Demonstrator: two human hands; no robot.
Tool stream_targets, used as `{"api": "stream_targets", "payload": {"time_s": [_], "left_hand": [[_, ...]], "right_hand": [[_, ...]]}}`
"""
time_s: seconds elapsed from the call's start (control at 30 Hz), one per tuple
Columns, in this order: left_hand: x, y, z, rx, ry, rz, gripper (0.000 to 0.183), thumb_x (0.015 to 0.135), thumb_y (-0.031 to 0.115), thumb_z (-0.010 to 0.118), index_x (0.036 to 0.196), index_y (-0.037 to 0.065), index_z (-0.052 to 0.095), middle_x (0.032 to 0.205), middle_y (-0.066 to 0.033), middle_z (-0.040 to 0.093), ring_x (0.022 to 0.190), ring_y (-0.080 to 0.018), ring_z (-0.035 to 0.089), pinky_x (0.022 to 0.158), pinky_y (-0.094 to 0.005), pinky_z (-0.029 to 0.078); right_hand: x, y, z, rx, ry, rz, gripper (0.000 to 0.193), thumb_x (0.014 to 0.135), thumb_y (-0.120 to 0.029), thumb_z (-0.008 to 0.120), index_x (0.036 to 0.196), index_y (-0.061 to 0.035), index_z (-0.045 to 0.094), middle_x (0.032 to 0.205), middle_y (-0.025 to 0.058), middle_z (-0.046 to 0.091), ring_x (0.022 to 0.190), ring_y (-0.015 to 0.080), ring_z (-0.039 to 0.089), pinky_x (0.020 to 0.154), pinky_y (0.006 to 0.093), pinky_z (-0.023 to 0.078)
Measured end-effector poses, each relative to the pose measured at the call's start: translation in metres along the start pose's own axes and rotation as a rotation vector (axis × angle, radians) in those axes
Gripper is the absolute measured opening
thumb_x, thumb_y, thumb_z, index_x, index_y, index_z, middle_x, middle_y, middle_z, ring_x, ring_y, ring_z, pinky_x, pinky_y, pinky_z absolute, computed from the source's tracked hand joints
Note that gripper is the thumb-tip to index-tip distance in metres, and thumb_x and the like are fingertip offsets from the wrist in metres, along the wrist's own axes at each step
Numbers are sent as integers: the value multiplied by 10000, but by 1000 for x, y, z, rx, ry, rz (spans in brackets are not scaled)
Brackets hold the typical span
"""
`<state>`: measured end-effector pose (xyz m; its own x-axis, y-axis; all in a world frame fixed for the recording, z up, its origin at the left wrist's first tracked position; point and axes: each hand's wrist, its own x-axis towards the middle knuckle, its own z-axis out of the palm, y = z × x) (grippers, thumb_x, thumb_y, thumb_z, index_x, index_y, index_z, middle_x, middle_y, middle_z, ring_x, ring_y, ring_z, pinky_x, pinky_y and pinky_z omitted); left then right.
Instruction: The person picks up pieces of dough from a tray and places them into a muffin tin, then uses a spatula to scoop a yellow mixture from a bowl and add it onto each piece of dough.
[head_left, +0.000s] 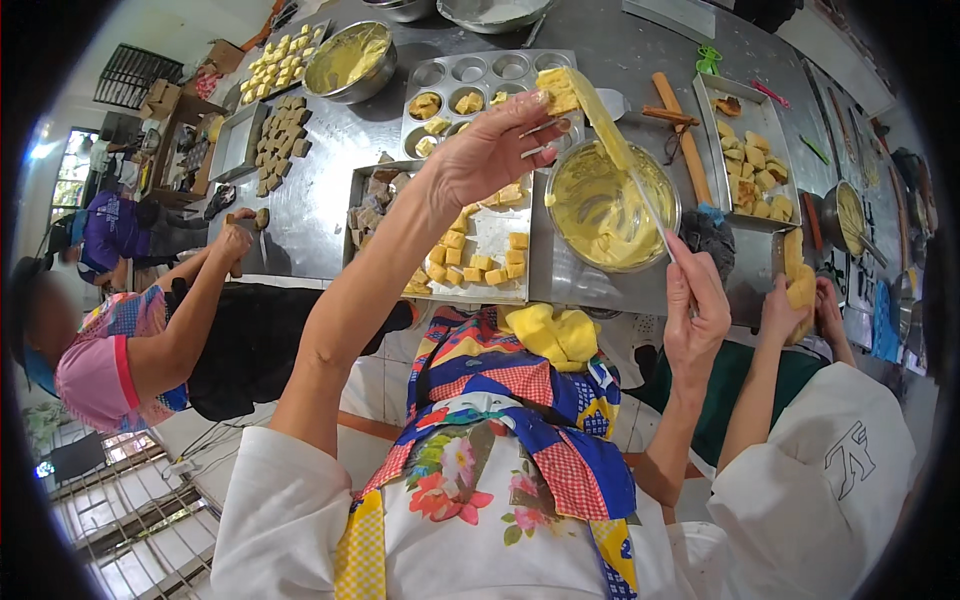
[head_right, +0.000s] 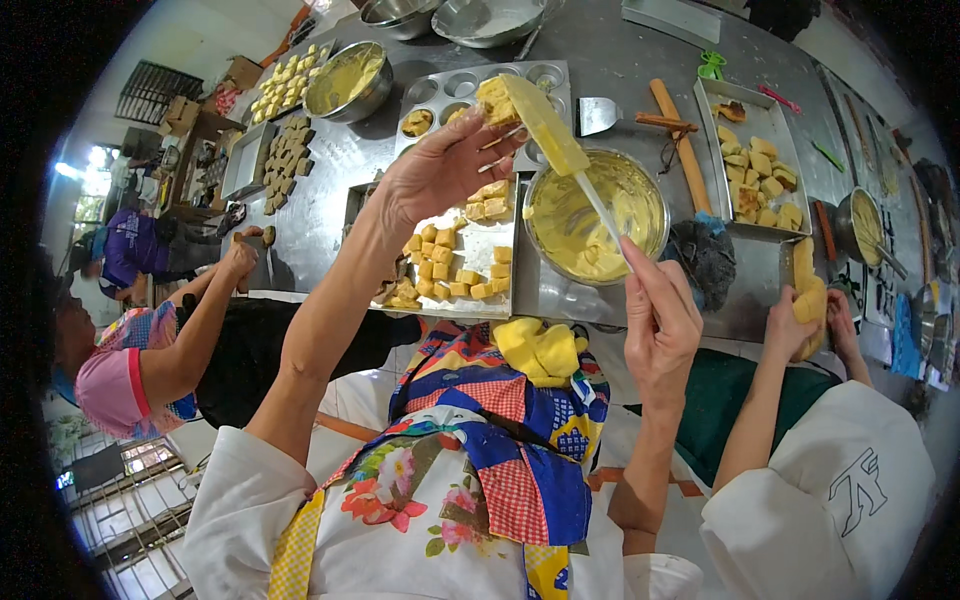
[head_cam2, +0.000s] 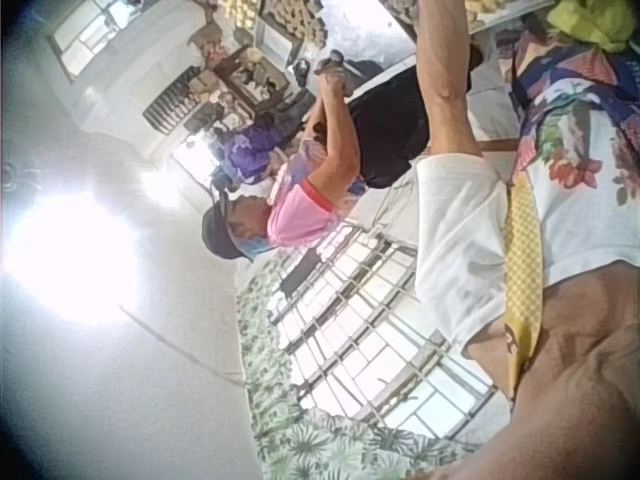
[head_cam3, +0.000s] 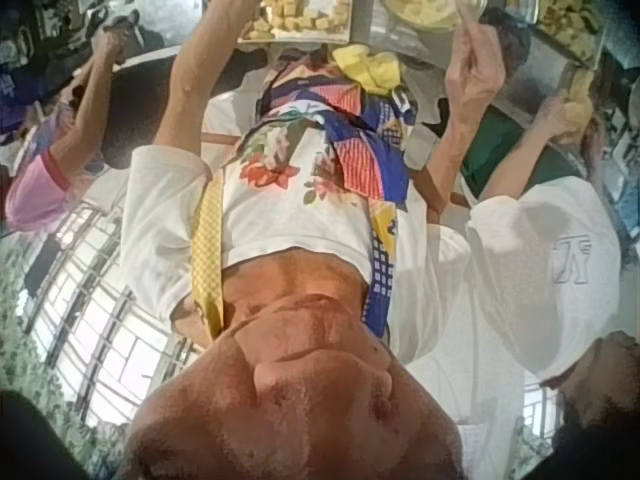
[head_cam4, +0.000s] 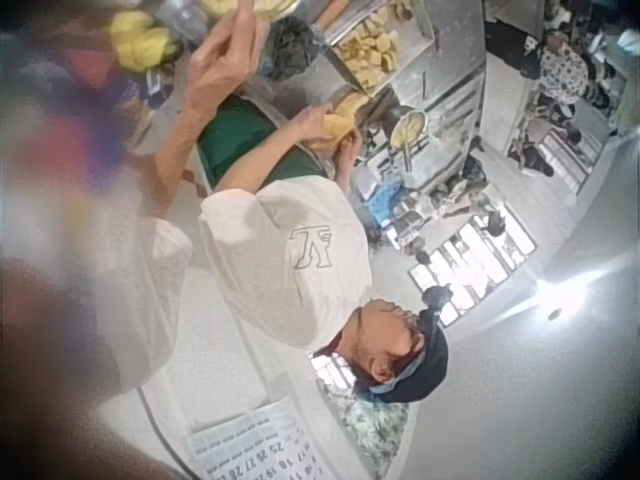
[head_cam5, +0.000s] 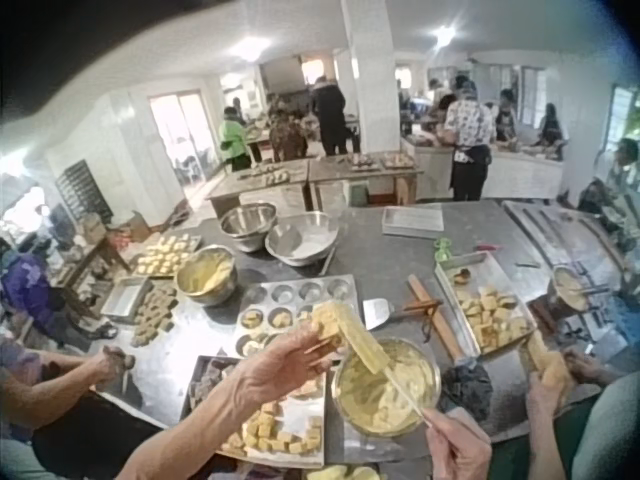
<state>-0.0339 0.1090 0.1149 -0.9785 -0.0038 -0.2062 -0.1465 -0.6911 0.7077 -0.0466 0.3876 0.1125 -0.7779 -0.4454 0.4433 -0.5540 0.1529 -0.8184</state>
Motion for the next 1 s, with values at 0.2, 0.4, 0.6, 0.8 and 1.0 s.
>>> {"api": "stream_targets", "payload": {"time_s": [0.2, 0.4, 0.6, 0.8, 1.0], "left_hand": [[10, -10, 1, -75, 7, -52, 399, 852, 270, 651, 1187, 121, 493, 1243, -60, 482, 1144, -194, 448, 854, -314, 432], [20, -32, 4, -49, 46, -71, 330, 837, 267, 673, 1111, 145, 535, 1170, -36, 543, 1084, -175, 503, 806, -300, 432], [29, -48, 14, -33, 113, -105, 301, 831, 245, 684, 1084, 144, 556, 1064, -24, 608, 1040, -147, 542, 790, -286, 429], [33, -53, 17, -5, 173, -146, 305, 831, 258, 681, 1085, 141, 559, 1052, -27, 611, 1021, -144, 549, 822, -302, 418], [30, -53, 11, 78, 135, -149, 294, 834, 273, 677, 1075, 146, 569, 1039, -18, 612, 1022, -135, 546, 851, -310, 406]], "right_hand": [[-3, 2, 0, 17, 7, 47, 276, 870, 47, 542, 1127, -19, 621, 725, 30, 433, 606, 96, 387, 539, 221, 325], [-15, 8, -12, -28, 14, 87, 274, 875, 37, 538, 1131, -20, 617, 712, 34, 437, 605, 103, 394, 541, 227, 335], [-27, 13, -24, -79, 19, 139, 277, 866, 40, 548, 1119, -39, 627, 724, 49, 474, 585, 113, 413, 515, 245, 342], [-39, 16, -39, -155, -28, 142, 292, 851, 49, 557, 1119, -42, 630, 721, 59, 480, 571, 120, 420, 496, 248, 338], [-42, 14, -53, -254, 81, 94, 305, 845, 59, 559, 1125, -41, 629, 750, 57, 481, 586, 119, 430, 494, 259, 349]]}}
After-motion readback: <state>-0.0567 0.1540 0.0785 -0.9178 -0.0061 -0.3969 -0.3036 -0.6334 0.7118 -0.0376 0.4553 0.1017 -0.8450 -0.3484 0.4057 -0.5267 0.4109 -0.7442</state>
